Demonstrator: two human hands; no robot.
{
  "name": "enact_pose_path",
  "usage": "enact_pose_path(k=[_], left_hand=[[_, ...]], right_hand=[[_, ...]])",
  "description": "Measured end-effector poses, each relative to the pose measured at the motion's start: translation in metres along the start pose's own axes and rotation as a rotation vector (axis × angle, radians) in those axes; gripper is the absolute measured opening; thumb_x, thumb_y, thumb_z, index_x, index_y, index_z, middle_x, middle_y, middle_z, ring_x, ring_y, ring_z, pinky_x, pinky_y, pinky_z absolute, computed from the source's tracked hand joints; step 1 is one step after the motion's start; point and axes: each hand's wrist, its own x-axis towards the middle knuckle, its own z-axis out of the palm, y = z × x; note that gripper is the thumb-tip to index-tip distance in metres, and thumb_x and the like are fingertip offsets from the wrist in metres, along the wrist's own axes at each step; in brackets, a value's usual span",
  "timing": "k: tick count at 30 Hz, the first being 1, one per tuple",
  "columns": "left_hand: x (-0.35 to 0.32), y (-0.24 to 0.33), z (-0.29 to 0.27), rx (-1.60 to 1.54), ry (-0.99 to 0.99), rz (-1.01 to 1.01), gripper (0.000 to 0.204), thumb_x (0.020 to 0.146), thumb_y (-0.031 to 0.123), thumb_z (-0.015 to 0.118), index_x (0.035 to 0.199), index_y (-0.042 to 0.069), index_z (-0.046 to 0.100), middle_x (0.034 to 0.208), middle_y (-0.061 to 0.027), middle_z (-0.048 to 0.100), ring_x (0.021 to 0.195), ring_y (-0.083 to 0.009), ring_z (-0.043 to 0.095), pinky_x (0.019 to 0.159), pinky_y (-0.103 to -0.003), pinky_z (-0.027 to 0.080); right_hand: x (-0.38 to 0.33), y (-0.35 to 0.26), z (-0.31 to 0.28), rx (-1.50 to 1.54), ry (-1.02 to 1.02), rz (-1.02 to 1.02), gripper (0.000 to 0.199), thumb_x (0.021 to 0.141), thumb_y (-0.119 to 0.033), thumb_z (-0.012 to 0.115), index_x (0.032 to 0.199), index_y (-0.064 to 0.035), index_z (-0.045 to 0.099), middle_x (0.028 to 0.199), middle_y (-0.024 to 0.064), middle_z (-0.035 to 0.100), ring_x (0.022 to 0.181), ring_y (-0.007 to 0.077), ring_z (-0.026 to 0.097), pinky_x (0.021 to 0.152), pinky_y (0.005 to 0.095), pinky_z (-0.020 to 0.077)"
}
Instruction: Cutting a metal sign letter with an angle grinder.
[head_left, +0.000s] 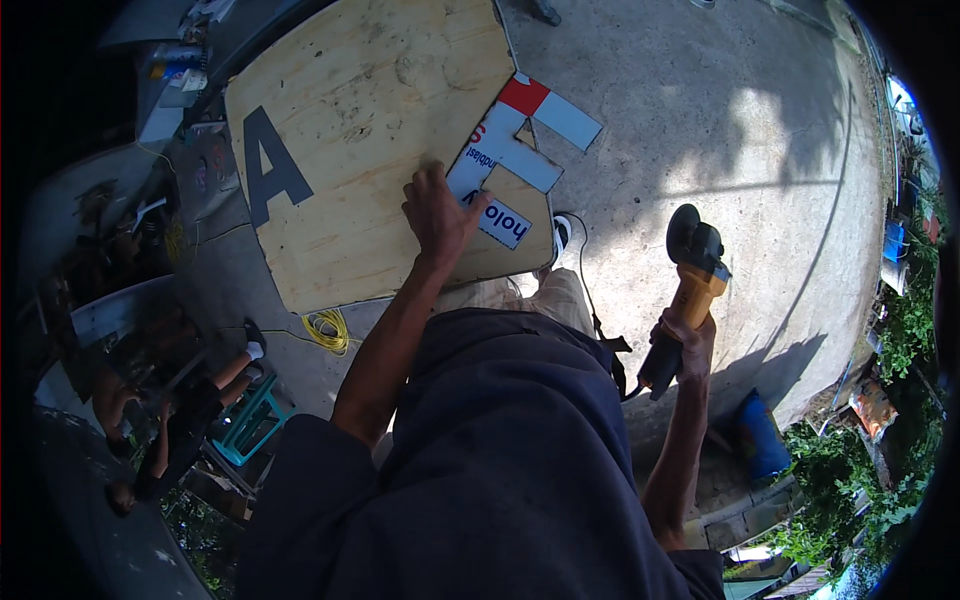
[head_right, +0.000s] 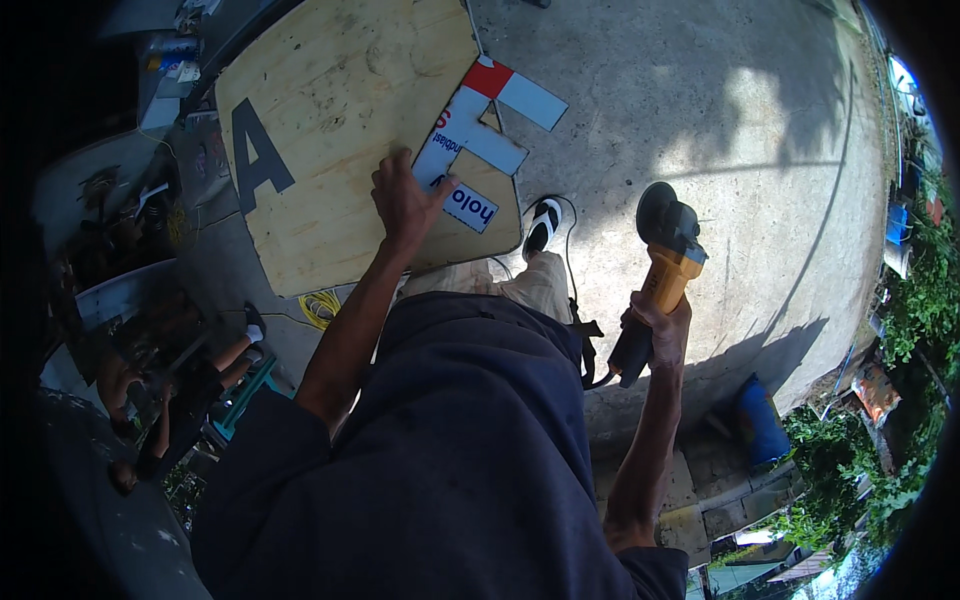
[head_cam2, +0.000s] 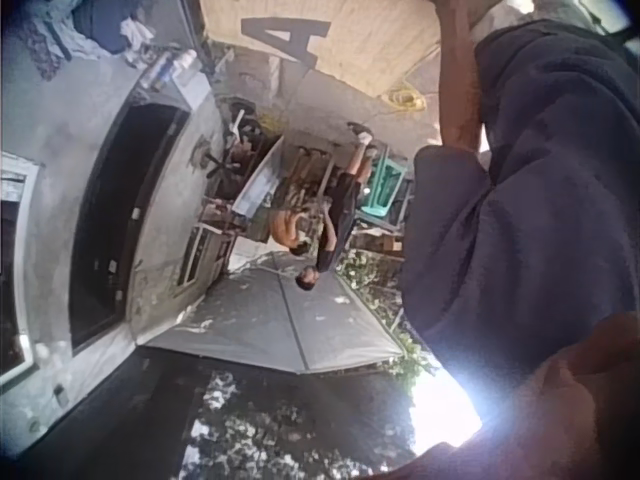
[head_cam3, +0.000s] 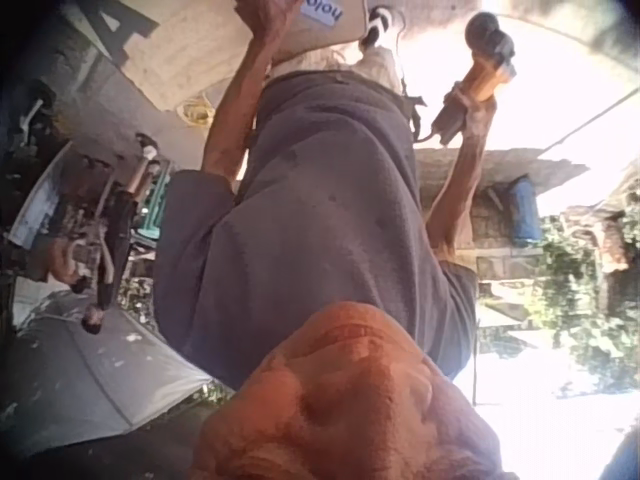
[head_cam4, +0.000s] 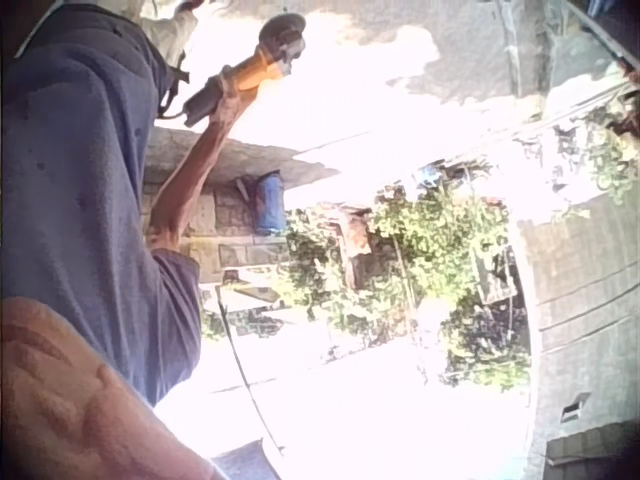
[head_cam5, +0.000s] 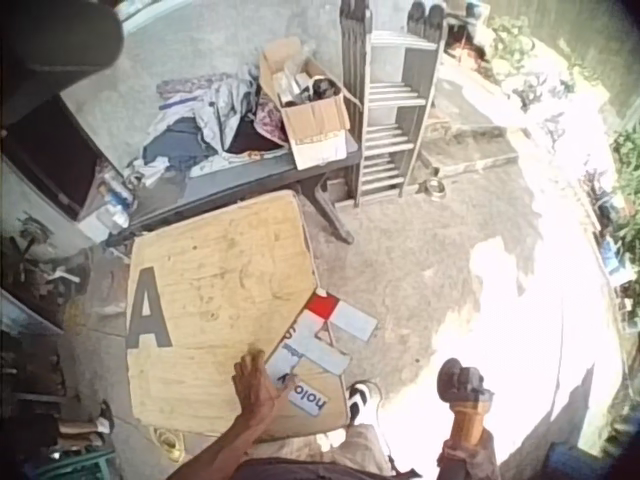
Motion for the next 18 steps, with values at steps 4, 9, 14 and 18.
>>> enact_pose_path(k=[4, 9, 14, 18], left_hand=[[0.007, 0.003, 0.006, -0.001, 0.016, -0.046, 0.073, 0.070, 0.047, 0.091, 0.119, 0.002, 0.060, 0.114, -0.0179, 0.060, 0.107, -0.0374, 0.056, 0.087, -0.054, 0.046], [0.018, -0.002, 0.012, -0.040, 0.028, -0.041, 0.062, 0.070, 0.044, 0.092, 0.106, 0.004, 0.061, 0.107, -0.0157, 0.061, 0.104, -0.0364, 0.058, 0.085, -0.052, 0.047], [0.022, 0.000, 0.015, -0.129, -0.058, -0.144, 0.057, 0.073, 0.039, 0.090, 0.108, 0.004, 0.061, 0.108, -0.0152, 0.061, 0.104, -0.0371, 0.058, 0.087, -0.052, 0.047], [0.011, 0.001, 0.021, -0.096, 0.169, 0.032, 0.058, 0.074, 0.035, 0.089, 0.114, 0.004, 0.062, 0.112, -0.0154, 0.060, 0.105, -0.0371, 0.058, 0.087, -0.051, 0.047]], right_hand=[[0.001, 0.011, -0.005, 0.008, -0.012, 0.017, 0.043, 0.078, -0.020, 0.083, 0.105, -0.0005, 0.056, 0.075, 0.0077, 0.062, 0.061, 0.0200, 0.067, 0.058, 0.0346, 0.0580], [-0.004, 0.020, -0.007, 0.017, -0.016, 0.013, 0.043, 0.077, -0.019, 0.083, 0.105, -0.0006, 0.056, 0.075, 0.0074, 0.062, 0.061, 0.0193, 0.066, 0.058, 0.0342, 0.0579], [-0.005, 0.028, -0.016, 0.016, -0.019, 0.020, 0.045, 0.077, -0.023, 0.083, 0.105, -0.0008, 0.056, 0.075, 0.0072, 0.061, 0.061, 0.0187, 0.066, 0.058, 0.0339, 0.0576], [-0.004, 0.034, -0.022, 0.028, -0.006, 0.010, 0.045, 0.077, -0.025, 0.083, 0.105, -0.0009, 0.056, 0.075, 0.0072, 0.062, 0.061, 0.0188, 0.066, 0.057, 0.0339, 0.0574]])
